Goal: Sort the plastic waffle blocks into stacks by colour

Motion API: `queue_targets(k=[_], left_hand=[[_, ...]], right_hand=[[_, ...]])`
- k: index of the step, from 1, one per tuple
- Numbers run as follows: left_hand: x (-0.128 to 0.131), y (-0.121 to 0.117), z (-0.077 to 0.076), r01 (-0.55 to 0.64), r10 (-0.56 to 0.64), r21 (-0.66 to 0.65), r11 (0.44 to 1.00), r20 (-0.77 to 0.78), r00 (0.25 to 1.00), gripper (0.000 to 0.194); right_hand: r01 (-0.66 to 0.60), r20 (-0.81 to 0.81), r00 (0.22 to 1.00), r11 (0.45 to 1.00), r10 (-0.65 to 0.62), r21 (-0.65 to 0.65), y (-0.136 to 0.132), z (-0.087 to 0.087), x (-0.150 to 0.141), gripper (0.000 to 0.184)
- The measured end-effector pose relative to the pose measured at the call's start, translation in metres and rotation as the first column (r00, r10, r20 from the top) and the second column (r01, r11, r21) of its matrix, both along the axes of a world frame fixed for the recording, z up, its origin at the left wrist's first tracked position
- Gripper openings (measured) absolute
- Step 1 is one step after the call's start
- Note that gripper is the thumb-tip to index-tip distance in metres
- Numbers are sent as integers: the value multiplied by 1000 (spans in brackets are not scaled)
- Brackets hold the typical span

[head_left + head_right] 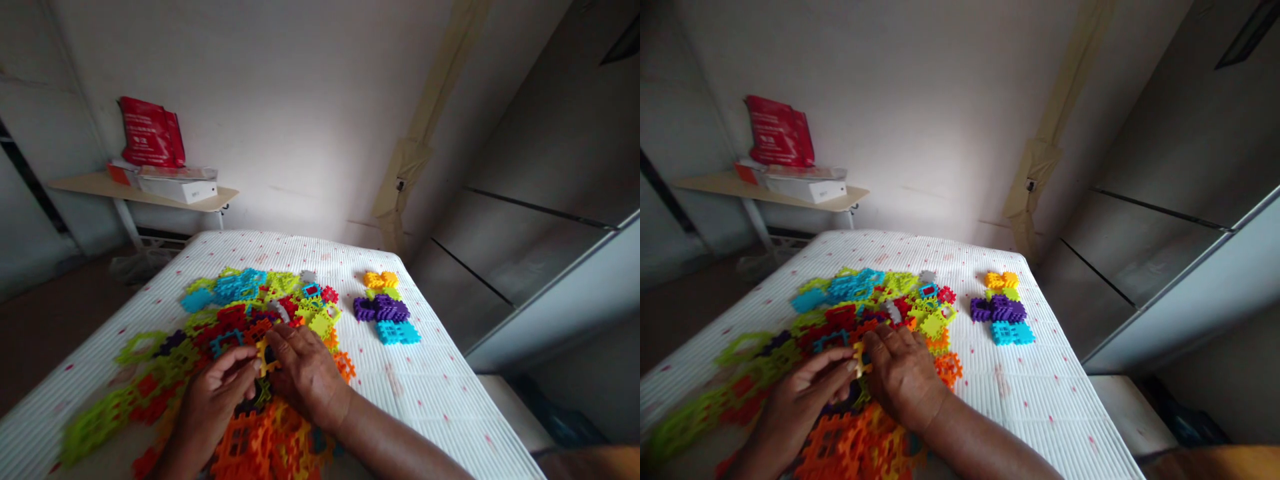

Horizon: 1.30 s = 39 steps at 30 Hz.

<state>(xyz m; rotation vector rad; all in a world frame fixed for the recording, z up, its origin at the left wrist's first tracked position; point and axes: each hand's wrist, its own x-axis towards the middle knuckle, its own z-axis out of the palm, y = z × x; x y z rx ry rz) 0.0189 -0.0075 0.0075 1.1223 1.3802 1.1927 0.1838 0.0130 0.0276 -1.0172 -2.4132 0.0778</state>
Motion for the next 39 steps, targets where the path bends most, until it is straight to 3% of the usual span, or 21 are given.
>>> queue_targets(k=[5,8,10,12,15,18,26,32,39], left_hand=[[3,2,0,-14,15,-32,999,20,1000,49],[2,2,4,-46,48,-36,998,55,997,56],[1,1,7,-79,80,-20,997,67,995,58],[0,1,10,-96,96,-4,995,55,994,57],[-1,2,13,-85,85,4,996,-3,996,56],[-1,3,13,-73,73,8,997,-61,995,54],[-10,5,2,-42,45,27,999,-147,988,49],[-13,6,-5,-57,63,36,998,-190,980,47],[-14,5,-6,-35,44,48,998,-214,976,44]], right_hand=[[-50,21,999,999,50,-8,3,5,-2,51],[-34,63,997,999,35,-17,33,19,17,50],[127,173,978,991,-119,-36,68,31,42,51],[348,376,877,935,-300,-67,107,41,72,53],[476,463,795,876,-392,-77,157,47,115,54],[559,542,722,824,-429,-91,185,40,142,60],[624,673,617,774,-408,-103,206,12,155,59],[647,705,591,752,-393,-123,215,19,158,59],[622,726,605,763,-327,-174,217,22,153,55]])
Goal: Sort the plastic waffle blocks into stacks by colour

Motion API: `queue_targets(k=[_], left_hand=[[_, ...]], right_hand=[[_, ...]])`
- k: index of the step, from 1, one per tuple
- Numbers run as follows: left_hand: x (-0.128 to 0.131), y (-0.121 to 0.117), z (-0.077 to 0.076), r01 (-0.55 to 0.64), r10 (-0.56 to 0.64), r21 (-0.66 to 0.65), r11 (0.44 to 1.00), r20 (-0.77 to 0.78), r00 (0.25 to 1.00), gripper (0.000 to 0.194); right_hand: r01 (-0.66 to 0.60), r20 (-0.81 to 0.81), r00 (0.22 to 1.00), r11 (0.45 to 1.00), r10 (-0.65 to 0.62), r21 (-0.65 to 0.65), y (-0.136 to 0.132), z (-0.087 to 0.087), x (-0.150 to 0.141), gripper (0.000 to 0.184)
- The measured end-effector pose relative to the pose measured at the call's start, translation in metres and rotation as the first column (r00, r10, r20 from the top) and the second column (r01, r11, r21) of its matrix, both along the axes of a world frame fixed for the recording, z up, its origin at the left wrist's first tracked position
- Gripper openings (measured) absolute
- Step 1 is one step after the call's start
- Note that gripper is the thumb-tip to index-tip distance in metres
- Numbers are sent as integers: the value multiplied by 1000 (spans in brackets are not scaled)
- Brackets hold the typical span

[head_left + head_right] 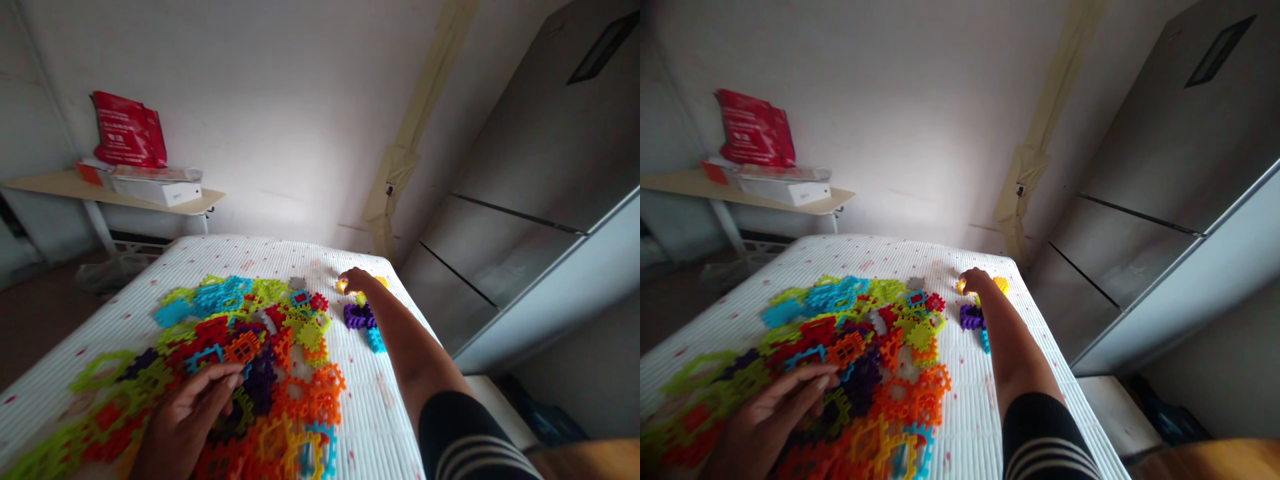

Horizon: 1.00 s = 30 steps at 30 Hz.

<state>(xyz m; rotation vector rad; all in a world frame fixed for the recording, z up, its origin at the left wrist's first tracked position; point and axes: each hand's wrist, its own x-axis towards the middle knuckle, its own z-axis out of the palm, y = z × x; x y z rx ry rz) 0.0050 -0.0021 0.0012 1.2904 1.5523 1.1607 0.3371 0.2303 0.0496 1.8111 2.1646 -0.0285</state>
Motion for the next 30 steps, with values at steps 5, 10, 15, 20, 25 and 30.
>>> queue_targets(k=[5,10,15,20,25,30], left_hand=[[-2,2,-1,27,-27,-16,1000,-26,999,42],[0,3,1,3,-3,-4,1000,-26,1000,45],[1,0,4,-6,7,9,1000,-26,1000,43],[0,-2,3,13,-13,6,1000,-25,1000,42],[-1,2,-1,-7,7,6,1000,-7,1000,44],[-1,2,2,0,-1,18,1000,65,998,42]], right_hand=[[14,10,1000,1000,-14,-5,0,-4,0,51],[30,30,999,1000,-30,6,0,-5,3,51],[27,41,999,1000,-27,14,0,-4,2,50],[20,35,999,999,-22,32,-1,-5,1,49],[17,-24,1000,998,-15,62,-6,-4,-3,49],[31,-159,987,974,5,226,-26,25,-9,51]])
